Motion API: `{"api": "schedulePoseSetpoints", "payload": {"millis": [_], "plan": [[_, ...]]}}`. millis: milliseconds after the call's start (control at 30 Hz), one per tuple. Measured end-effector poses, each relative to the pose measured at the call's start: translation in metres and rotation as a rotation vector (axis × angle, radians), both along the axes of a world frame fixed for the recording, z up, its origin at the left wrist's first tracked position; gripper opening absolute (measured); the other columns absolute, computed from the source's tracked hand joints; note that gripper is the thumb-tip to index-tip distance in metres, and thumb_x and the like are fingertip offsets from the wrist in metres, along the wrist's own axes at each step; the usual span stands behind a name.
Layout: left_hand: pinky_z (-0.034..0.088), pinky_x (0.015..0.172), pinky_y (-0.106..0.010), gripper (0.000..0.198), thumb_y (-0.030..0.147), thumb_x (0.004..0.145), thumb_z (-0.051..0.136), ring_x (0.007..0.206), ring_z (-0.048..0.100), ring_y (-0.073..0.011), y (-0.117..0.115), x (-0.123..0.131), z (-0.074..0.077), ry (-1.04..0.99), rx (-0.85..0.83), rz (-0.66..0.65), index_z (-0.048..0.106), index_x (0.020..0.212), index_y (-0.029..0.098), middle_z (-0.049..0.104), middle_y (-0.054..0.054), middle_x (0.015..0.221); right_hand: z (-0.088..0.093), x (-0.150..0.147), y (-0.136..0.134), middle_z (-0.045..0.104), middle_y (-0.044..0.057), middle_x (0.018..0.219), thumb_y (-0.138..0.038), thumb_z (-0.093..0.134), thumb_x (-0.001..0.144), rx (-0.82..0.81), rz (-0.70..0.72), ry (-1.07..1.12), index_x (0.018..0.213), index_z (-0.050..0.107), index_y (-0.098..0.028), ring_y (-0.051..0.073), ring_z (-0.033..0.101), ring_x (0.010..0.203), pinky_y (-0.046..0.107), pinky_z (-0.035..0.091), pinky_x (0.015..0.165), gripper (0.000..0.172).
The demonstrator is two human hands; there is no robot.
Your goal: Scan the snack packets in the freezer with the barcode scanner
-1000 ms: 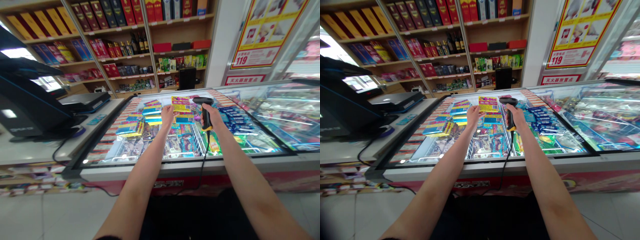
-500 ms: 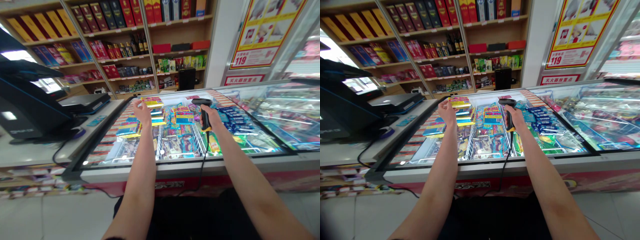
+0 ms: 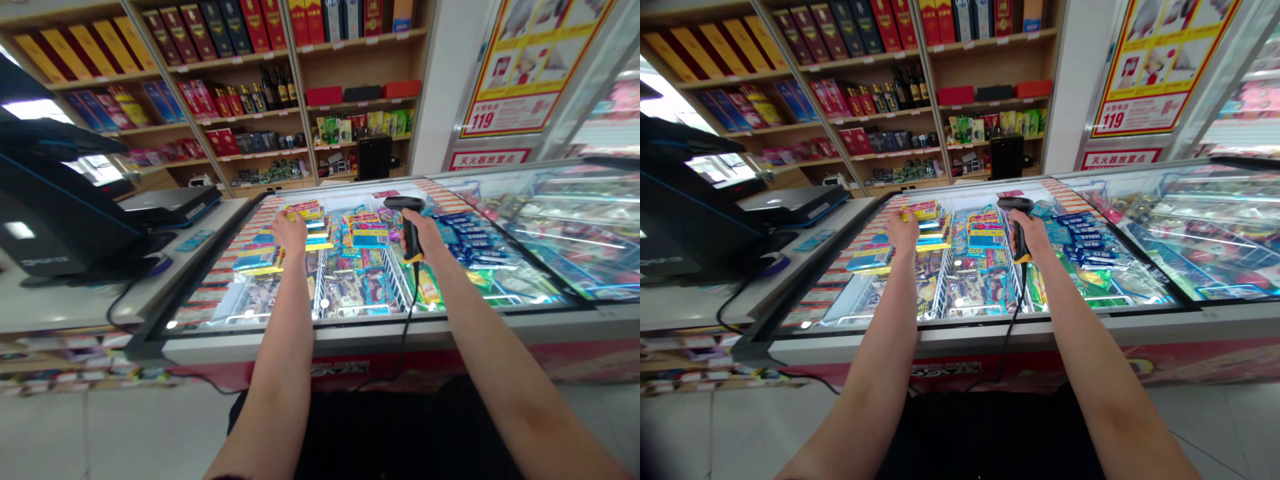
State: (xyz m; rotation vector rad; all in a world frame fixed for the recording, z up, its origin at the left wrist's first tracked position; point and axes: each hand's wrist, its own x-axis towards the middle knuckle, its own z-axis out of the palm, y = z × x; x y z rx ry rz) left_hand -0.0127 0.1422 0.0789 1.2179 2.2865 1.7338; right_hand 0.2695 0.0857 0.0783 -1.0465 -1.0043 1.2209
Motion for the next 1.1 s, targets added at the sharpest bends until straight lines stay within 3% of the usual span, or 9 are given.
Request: {"api": "schedulePoseSetpoints", "payload": {"millis": [167, 233, 333, 433, 533, 767, 867, 1100], "plan": [[0.029, 0.114, -0.053, 0.033, 0.023, 0.086, 0.058, 0.135, 0.042, -0.0344, -0.007, 0.012, 0.009, 0.089, 0.127, -0.009, 0.054, 0.118, 0.017, 0.055, -0.020, 0.132, -0.001, 0.000, 0.000, 0.057, -0.001, 0.048, -0.047, 0.065, 0.081, -0.006, 0.003, -0.006, 0.078, 0.056, -0.021, 0.014, 0.049, 0.034, 0.026, 0.041, 0.031, 0.028], [0.028, 0.116, -0.048, 0.033, 0.022, 0.087, 0.055, 0.136, 0.041, -0.0309, -0.011, 0.025, 0.011, 0.156, 0.234, -0.105, 0.053, 0.120, 0.017, 0.054, -0.017, 0.133, 0.000, 0.000, 0.000, 0.057, -0.001, 0.048, -0.047, 0.065, 0.081, -0.007, 0.003, -0.006, 0.077, 0.056, -0.021, 0.014, 0.049, 0.034, 0.026, 0.041, 0.031, 0.028], [0.034, 0.113, -0.041, 0.031, 0.022, 0.089, 0.053, 0.130, 0.047, -0.0265, -0.017, 0.052, 0.007, 0.210, 0.322, -0.359, 0.053, 0.120, 0.019, 0.056, -0.014, 0.129, 0.000, 0.001, 0.000, 0.057, 0.000, 0.048, -0.047, 0.066, 0.081, -0.004, -0.001, -0.009, 0.077, 0.056, -0.021, 0.015, 0.050, 0.034, 0.026, 0.041, 0.031, 0.028], [0.040, 0.107, -0.037, 0.032, 0.023, 0.089, 0.055, 0.121, 0.054, -0.0249, -0.022, 0.080, -0.007, 0.256, 0.242, -0.586, 0.053, 0.121, 0.019, 0.057, -0.014, 0.127, 0.000, 0.000, 0.000, 0.057, 0.000, 0.048, -0.046, 0.066, 0.081, -0.002, 0.000, -0.004, 0.076, 0.056, -0.021, 0.015, 0.050, 0.034, 0.026, 0.041, 0.031, 0.027], [0.040, 0.107, -0.040, 0.038, 0.028, 0.085, 0.064, 0.124, 0.053, -0.0290, -0.024, 0.096, -0.022, 0.314, 0.068, -0.667, 0.053, 0.120, 0.018, 0.057, -0.016, 0.125, 0.000, 0.000, 0.000, 0.057, 0.000, 0.048, -0.046, 0.066, 0.081, -0.010, -0.003, -0.008, 0.075, 0.055, -0.021, 0.015, 0.050, 0.034, 0.026, 0.041, 0.031, 0.028], [0.039, 0.105, -0.046, 0.085, 0.048, 0.060, 0.086, 0.129, 0.050, -0.0390, -0.019, 0.099, -0.043, 0.267, -0.262, -0.725, 0.047, 0.128, 0.017, 0.056, -0.023, 0.131, -0.001, 0.001, 0.001, 0.057, 0.000, 0.048, -0.045, 0.066, 0.081, -0.005, 0.003, -0.007, 0.073, 0.055, -0.021, 0.014, 0.050, 0.033, 0.026, 0.042, 0.030, 0.028], [0.041, 0.103, -0.044, 0.092, 0.050, 0.055, 0.088, 0.129, 0.051, -0.0397, -0.017, 0.099, -0.047, 0.197, -0.307, -0.701, 0.047, 0.129, 0.016, 0.055, -0.025, 0.133, 0.000, 0.000, 0.000, 0.057, 0.000, 0.048, -0.046, 0.067, 0.081, -0.002, 0.007, -0.006, 0.074, 0.055, -0.021, 0.014, 0.050, 0.033, 0.025, 0.042, 0.030, 0.029], [0.045, 0.101, -0.041, 0.080, 0.049, 0.079, 0.067, 0.127, 0.055, -0.0356, -0.016, 0.108, -0.039, 0.336, -0.498, -0.572, 0.038, 0.145, 0.014, 0.050, -0.023, 0.144, 0.000, -0.001, 0.000, 0.057, 0.000, 0.048, -0.045, 0.068, 0.080, -0.014, 0.006, 0.011, 0.076, 0.056, -0.019, 0.013, 0.050, 0.032, 0.024, 0.041, 0.029, 0.028]]}}
